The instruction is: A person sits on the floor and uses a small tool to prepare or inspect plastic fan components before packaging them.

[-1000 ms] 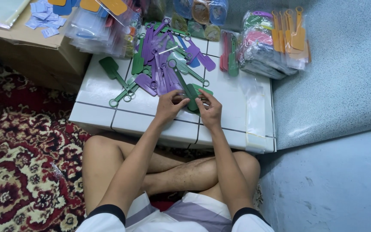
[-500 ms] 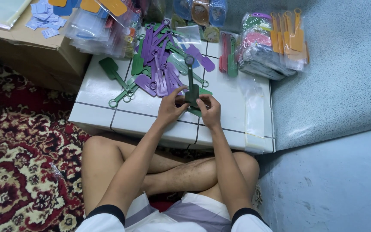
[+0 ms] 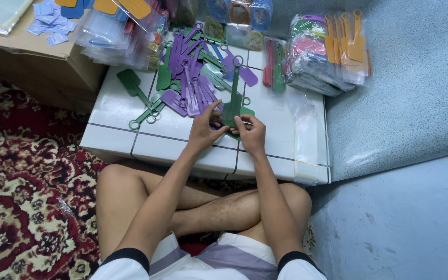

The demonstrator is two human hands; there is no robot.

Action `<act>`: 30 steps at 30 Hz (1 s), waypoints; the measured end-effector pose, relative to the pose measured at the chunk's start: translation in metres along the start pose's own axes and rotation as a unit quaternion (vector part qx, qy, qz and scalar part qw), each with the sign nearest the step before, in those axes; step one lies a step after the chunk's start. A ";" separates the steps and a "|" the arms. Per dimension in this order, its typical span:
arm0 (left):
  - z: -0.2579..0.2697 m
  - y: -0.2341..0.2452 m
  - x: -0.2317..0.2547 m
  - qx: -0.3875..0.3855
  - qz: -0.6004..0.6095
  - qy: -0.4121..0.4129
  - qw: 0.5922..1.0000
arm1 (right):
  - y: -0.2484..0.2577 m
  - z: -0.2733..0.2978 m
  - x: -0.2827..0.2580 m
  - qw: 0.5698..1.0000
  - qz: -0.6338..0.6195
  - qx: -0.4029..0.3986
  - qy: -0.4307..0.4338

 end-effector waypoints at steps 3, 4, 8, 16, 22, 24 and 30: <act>0.001 0.006 -0.003 0.034 0.012 -0.004 0.999 | -0.004 -0.001 0.003 1.000 0.003 -0.016 -0.003; 0.000 0.007 -0.003 0.043 0.023 -0.001 0.999 | -0.005 0.000 0.003 1.000 0.011 -0.021 -0.002; -0.001 0.013 0.008 0.049 0.048 0.005 0.998 | -0.008 0.000 0.000 0.999 0.029 -0.034 -0.003; 0.001 0.011 0.010 0.042 0.072 0.038 0.996 | -0.013 0.001 -0.006 0.997 0.056 -0.039 0.024; -0.001 0.009 0.018 0.016 0.073 0.038 0.996 | -0.012 0.001 -0.008 0.996 0.066 -0.039 0.035; -0.001 0.007 0.013 0.016 0.064 0.039 0.997 | -0.012 0.002 -0.009 0.996 0.070 -0.040 0.039; -0.003 0.007 0.028 -0.010 0.056 0.018 0.998 | -0.012 0.004 -0.015 0.996 0.074 -0.041 0.042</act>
Point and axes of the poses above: each hand's wrist, its own z-axis away from the middle knuckle, its own y-axis out of the back of the hand, x = y × z, the point moved 7 cm from there along -z, towards the middle knuckle, and after that the axes turned 2 degrees about -y, right-handed, at the moved point
